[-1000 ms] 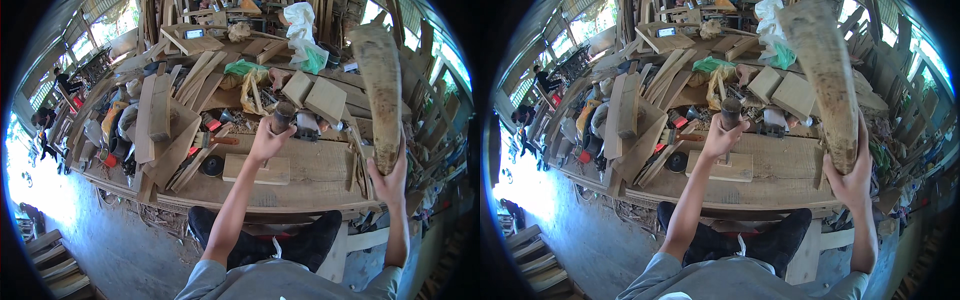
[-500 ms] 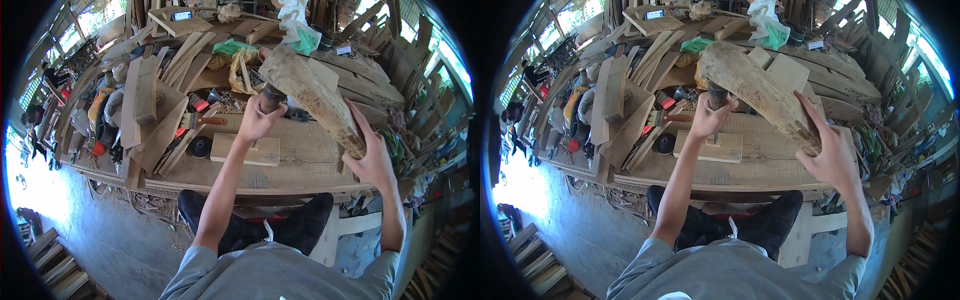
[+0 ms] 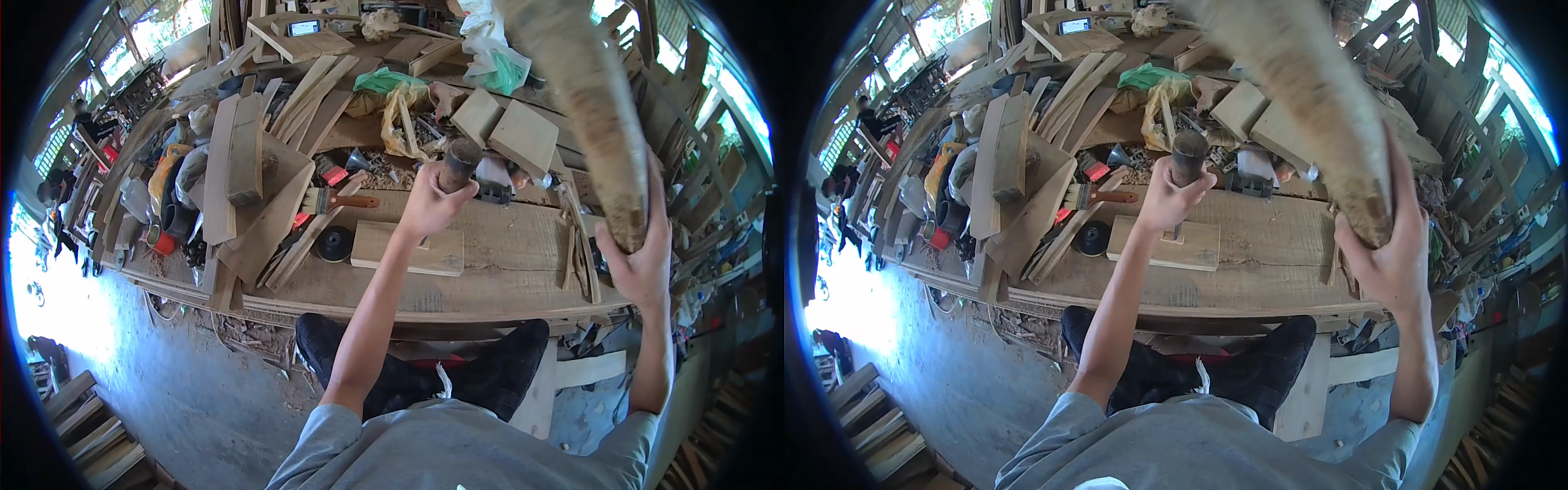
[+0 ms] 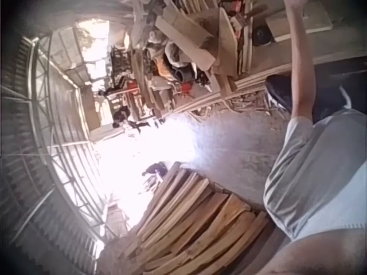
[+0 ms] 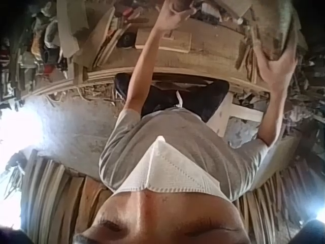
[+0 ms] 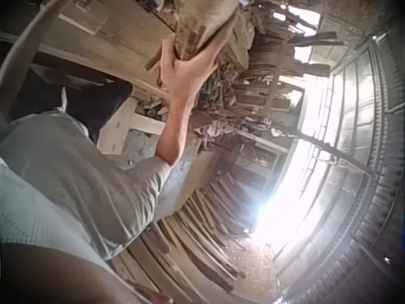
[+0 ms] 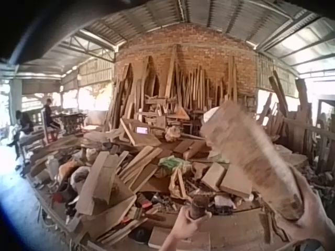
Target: Measuring, carving with a chisel and mallet, sanding, and brushing a wood block on a workbench.
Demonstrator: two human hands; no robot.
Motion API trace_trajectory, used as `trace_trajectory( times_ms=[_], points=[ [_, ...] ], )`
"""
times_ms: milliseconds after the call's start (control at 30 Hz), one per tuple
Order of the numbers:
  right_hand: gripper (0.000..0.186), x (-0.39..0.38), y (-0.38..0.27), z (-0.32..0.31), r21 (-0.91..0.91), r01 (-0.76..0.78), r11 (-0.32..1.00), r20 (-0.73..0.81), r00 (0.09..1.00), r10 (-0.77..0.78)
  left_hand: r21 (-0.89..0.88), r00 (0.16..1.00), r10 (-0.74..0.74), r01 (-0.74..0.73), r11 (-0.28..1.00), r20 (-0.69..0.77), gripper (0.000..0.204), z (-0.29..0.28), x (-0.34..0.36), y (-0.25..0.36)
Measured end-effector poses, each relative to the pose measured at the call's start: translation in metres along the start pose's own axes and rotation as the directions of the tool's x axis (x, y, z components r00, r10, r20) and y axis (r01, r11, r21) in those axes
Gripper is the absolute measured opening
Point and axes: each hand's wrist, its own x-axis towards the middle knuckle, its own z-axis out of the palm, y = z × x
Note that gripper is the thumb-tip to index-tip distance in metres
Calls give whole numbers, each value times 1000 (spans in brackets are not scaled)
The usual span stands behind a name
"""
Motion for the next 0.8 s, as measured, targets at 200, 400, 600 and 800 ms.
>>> trace_trajectory(
  times_ms=[200, 400, 600, 800],
  points=[
    [93, 3, -3, -11, -63, -120, 991, 334, 933, 134, 47, 1000, 18, -18, 999, 15, 31, 7, -3, 1],
    [103, -2, 15, 0, 19, -92, 996, -40, 995, 93, 42, 1000, 27, -27, 999, -3, 28, 0, -2, 6],
    [103, 3, -1, -6, -1, -117, 993, 345, 932, 110, 37, 999, 23, -22, 999, -27, 31, -5, -7, 1],
    [100, -16, 8, 12, -50, -76, 996, 193, 978, 84, -3, 999, 48, -48, 999, -24, 34, -4, -1, 0]
  ],
)
